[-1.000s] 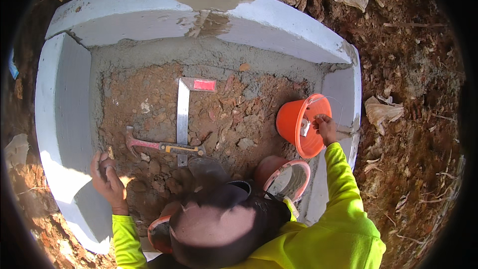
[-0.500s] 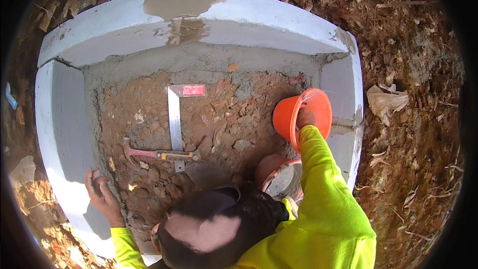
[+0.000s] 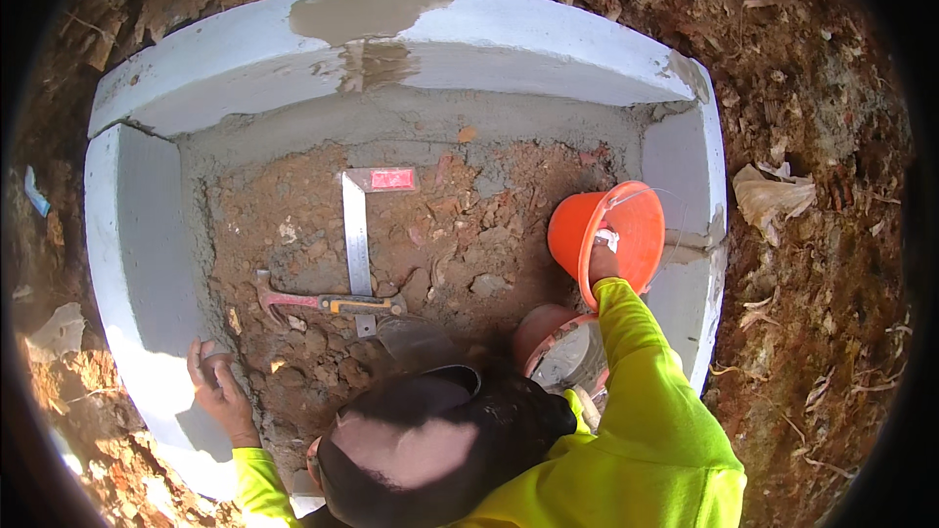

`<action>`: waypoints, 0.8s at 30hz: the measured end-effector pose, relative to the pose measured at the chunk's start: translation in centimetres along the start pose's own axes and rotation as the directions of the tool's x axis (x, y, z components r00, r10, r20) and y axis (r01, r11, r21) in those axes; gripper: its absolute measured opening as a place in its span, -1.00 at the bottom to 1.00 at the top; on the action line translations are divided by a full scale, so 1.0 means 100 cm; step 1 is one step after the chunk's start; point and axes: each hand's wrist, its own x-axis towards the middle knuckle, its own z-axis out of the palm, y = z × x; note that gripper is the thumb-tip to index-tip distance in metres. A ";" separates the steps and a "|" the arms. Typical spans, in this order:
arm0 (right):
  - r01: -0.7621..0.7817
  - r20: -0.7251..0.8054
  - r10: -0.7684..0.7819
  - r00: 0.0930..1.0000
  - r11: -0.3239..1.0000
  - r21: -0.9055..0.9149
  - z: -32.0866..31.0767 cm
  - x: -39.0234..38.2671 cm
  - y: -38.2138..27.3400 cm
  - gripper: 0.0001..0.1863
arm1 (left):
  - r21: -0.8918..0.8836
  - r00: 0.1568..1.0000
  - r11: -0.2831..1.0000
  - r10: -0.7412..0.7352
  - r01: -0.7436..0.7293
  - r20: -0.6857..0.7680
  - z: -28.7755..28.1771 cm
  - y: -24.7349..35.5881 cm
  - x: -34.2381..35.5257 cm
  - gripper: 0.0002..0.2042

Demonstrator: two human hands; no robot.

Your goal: The person places white concrete blocks into a dug-out area, applies mortar from a bucket using a trowel, and uses a level and hammer to align and secure the blocks. The person repeatedly scoops mortar, spreads it between blocks, and taps them into position.

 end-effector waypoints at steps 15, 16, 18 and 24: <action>0.251 0.215 -0.193 0.957 0.925 -0.286 0.001 0.017 0.021 -0.74 | -0.190 0.999 0.982 0.010 0.000 0.052 0.025 0.000 -0.003 -0.58; 0.279 0.239 -0.212 0.948 0.914 -0.296 0.001 0.017 0.023 -0.74 | -0.199 0.998 0.980 -0.006 0.017 0.058 0.025 0.003 -0.006 -0.58; 0.344 0.293 -0.255 0.922 0.885 -0.314 -0.004 0.014 0.031 -0.74 | -0.153 0.995 0.988 -0.021 0.037 0.099 0.023 -0.001 -0.008 -0.57; 0.524 0.450 -0.273 0.850 0.524 -0.672 -0.133 -0.008 0.059 -0.72 | -0.048 0.988 0.995 0.089 -0.084 0.126 0.012 0.028 -0.002 -0.69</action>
